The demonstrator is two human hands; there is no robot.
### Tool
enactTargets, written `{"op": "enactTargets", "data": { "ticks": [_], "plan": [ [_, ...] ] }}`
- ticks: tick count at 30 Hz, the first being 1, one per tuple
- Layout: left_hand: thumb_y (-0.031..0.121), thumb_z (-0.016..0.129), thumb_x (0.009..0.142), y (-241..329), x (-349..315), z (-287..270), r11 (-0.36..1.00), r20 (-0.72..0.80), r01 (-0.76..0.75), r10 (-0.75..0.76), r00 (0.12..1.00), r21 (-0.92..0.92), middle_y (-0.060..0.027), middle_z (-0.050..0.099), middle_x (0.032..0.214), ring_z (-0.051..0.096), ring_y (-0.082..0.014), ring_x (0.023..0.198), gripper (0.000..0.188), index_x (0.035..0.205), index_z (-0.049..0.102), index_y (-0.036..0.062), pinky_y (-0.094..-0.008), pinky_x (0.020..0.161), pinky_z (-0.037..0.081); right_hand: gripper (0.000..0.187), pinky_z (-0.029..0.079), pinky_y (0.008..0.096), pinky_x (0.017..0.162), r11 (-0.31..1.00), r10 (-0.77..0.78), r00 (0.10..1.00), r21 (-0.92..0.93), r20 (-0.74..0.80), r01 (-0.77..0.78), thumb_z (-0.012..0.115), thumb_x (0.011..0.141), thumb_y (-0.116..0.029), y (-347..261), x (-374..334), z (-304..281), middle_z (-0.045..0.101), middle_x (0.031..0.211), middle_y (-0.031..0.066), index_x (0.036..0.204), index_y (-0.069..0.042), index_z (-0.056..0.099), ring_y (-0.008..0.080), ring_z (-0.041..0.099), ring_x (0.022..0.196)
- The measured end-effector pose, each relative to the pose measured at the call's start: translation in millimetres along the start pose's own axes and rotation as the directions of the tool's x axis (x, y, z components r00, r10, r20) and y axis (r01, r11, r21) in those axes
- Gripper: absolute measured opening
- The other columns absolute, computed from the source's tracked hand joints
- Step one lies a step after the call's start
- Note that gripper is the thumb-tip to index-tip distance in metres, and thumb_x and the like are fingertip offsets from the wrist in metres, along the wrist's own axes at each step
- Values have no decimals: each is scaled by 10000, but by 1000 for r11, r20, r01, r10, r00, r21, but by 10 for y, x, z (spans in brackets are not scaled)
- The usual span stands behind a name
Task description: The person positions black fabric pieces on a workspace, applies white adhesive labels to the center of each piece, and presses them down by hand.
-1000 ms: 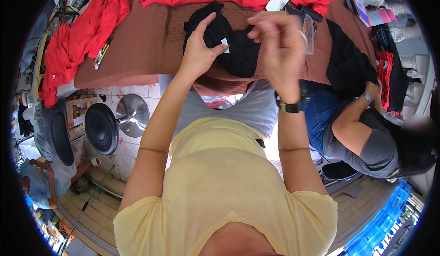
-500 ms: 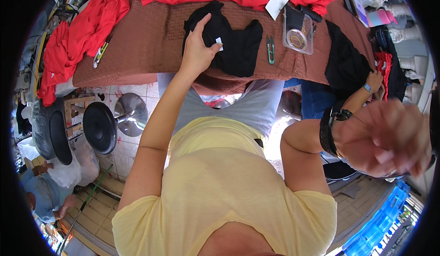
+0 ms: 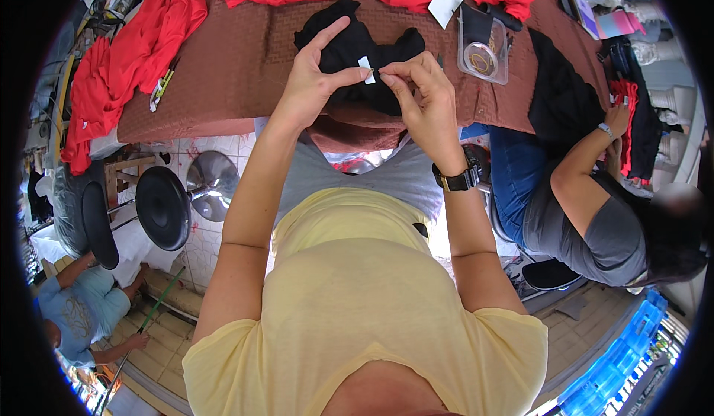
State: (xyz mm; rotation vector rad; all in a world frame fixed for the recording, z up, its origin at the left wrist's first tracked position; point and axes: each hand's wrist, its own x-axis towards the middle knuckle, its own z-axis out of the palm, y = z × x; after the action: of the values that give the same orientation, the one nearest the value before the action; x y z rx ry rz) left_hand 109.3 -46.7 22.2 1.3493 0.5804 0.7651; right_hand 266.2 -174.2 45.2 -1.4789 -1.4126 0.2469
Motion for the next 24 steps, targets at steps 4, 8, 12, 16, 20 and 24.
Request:
{"op": "enactTargets", "data": {
  "ticks": [4, 8, 12, 16, 20, 24],
  "plan": [
    [110, 888, 720, -62, 25, -29, 999, 6, 4, -4, 1000, 32, -170, 557, 1471, 527, -223, 1346, 898, 1509, 483, -34, -346, 1171, 363, 140, 460, 337, 636, 999, 7, 1000, -38, 3, -7, 691, 918, 44, -69, -3, -5, 581, 879, 99, 1044, -1, 732, 213, 585, 733],
    [116, 892, 715, -32, 22, -8, 1000, 7, 19, -19, 1000, 10, -173, 564, 1464, 527, -222, 1347, 905, 1507, 484, -38, -348, 1169, 364, 147, 477, 357, 664, 997, -29, 1000, -77, 11, 30, 670, 928, 53, -55, -14, -19, 570, 904, 116, 1058, 2, 717, 247, 591, 761],
    [107, 890, 716, -23, 28, 2, 1000, 16, 17, -17, 1000, -17, -171, 573, 1450, 544, -214, 1323, 903, 1508, 482, -41, -344, 1158, 377, 141, 482, 376, 683, 992, -74, 997, -103, 5, 74, 662, 936, 44, -12, -24, -14, 553, 920, 127, 1063, 0, 703, 272, 582, 776],
    [86, 888, 720, -44, 35, -12, 1000, 13, 15, -15, 1000, -12, -170, 580, 1437, 558, -204, 1298, 897, 1508, 480, -43, -338, 1147, 388, 135, 474, 377, 681, 991, -46, 999, -125, 26, 49, 665, 937, 34, -68, -20, -35, 535, 903, 126, 1062, 0, 703, 271, 568, 770],
    [77, 887, 722, -9, 30, -1, 1000, 13, 13, -13, 1000, -16, -169, 581, 1435, 557, -200, 1298, 897, 1509, 477, -45, -337, 1147, 387, 139, 464, 373, 671, 993, -15, 1000, -120, 25, 18, 675, 932, 31, -81, -21, -28, 528, 884, 119, 1062, 1, 711, 252, 556, 756],
    [5, 861, 741, -12, 30, 3, 1000, 8, -12, 12, 1000, -8, -151, 582, 1427, 573, -189, 1279, 849, 1507, 495, -14, -332, 1114, 443, 145, 459, 371, 662, 992, -21, 1000, -123, 20, 23, 681, 927, 34, -77, -18, -19, 524, 873, 115, 1063, 2, 716, 243, 548, 740]
  ]
}}
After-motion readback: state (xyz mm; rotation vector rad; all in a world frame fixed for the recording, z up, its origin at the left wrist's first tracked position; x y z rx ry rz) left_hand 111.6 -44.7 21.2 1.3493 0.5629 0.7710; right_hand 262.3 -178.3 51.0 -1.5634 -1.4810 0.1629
